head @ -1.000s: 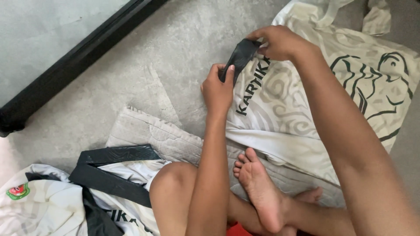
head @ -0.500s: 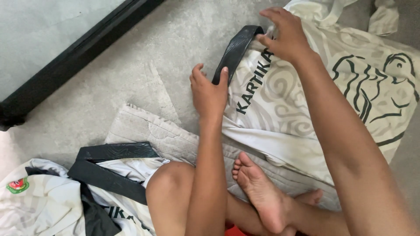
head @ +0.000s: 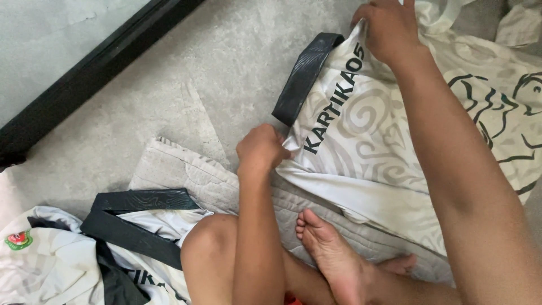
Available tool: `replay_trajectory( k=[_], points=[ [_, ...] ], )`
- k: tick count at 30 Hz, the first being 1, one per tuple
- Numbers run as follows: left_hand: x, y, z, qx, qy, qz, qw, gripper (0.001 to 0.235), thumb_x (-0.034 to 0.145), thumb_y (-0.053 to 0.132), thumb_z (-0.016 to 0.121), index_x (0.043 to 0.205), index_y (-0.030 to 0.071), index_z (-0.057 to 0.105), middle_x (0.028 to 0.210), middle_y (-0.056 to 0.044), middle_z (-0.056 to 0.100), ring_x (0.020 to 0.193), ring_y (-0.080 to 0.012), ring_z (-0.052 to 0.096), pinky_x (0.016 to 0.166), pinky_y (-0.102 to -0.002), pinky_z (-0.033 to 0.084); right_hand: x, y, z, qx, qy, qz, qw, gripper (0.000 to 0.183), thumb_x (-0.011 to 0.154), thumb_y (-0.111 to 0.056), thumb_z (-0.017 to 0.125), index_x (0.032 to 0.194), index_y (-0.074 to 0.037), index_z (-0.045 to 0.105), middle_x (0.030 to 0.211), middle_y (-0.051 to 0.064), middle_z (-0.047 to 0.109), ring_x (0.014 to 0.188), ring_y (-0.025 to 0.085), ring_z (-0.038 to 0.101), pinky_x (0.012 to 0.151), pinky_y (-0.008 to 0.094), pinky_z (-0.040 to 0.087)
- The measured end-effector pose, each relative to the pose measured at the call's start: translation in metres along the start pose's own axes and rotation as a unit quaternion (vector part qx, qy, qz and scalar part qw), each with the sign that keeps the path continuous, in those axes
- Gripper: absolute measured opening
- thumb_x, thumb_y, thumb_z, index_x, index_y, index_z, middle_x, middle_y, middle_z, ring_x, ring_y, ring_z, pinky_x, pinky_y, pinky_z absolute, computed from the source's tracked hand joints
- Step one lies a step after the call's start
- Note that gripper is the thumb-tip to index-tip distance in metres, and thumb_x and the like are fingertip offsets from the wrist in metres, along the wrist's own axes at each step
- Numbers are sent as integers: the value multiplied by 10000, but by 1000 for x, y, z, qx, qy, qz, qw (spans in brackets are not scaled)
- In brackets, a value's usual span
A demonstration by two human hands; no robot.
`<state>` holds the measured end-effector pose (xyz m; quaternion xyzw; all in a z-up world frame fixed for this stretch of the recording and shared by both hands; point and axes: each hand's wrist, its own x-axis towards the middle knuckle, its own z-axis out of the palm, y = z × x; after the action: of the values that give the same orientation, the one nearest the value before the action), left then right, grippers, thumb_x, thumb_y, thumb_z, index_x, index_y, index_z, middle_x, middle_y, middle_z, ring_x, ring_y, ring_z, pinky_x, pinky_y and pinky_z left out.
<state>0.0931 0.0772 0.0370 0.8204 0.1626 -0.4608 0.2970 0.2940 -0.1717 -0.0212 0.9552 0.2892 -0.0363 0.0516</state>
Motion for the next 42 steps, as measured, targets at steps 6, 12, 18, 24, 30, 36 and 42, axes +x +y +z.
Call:
replay_trajectory(
  k=[6,12,18,24,30,36,42],
  points=[
    [18,-24,28,-28,83,38,995,132,645,169,686,742,82,705,708,-145,661,800,-373,656,707,-466,492,-28,-44,-46,23,116,187,975,292,884,-45,643,1159,-101,561,1102,121,480,1063,296,452,845,482,285],
    [0,-33,30,-29,107,18,994,189,663,213,670,784,71,695,810,-170,679,892,-379,643,755,-477,484,-181,-59,0,94,189,65,975,332,828,-126,647,1131,-153,516,1218,89,402,1124,307,410,867,475,272],
    [-50,-6,47,23,298,106,948,401,639,298,792,834,55,540,793,-161,623,864,-368,626,757,-519,463,-399,-13,40,64,16,198,978,454,809,-292,550,1256,-227,504,1274,61,457,1206,279,441,927,474,341],
    [-56,36,131,206,346,413,817,205,806,306,668,926,162,585,808,-26,594,844,-235,608,721,-391,468,-554,50,48,205,-168,447,854,614,838,-360,585,1367,-94,422,1274,269,419,1166,448,466,851,559,423],
    [-72,63,210,345,172,441,810,318,779,282,675,1059,151,599,1055,-46,544,1056,-236,515,909,-421,407,-628,52,52,296,-50,564,769,674,778,-360,661,1292,38,482,1219,288,467,1128,438,484,841,529,440],
    [-76,108,290,335,128,485,798,315,756,394,666,983,184,607,975,-15,543,979,-197,537,858,-391,410,-596,35,15,380,-18,565,732,454,780,-295,644,1117,9,616,996,231,629,840,352,634,669,420,494],
    [-53,98,298,351,120,439,818,283,762,370,636,976,186,611,938,-4,553,974,-200,544,824,-382,445,-601,39,20,385,0,567,728,637,925,-523,437,1117,55,624,927,269,640,769,375,646,646,480,482]
  ],
)
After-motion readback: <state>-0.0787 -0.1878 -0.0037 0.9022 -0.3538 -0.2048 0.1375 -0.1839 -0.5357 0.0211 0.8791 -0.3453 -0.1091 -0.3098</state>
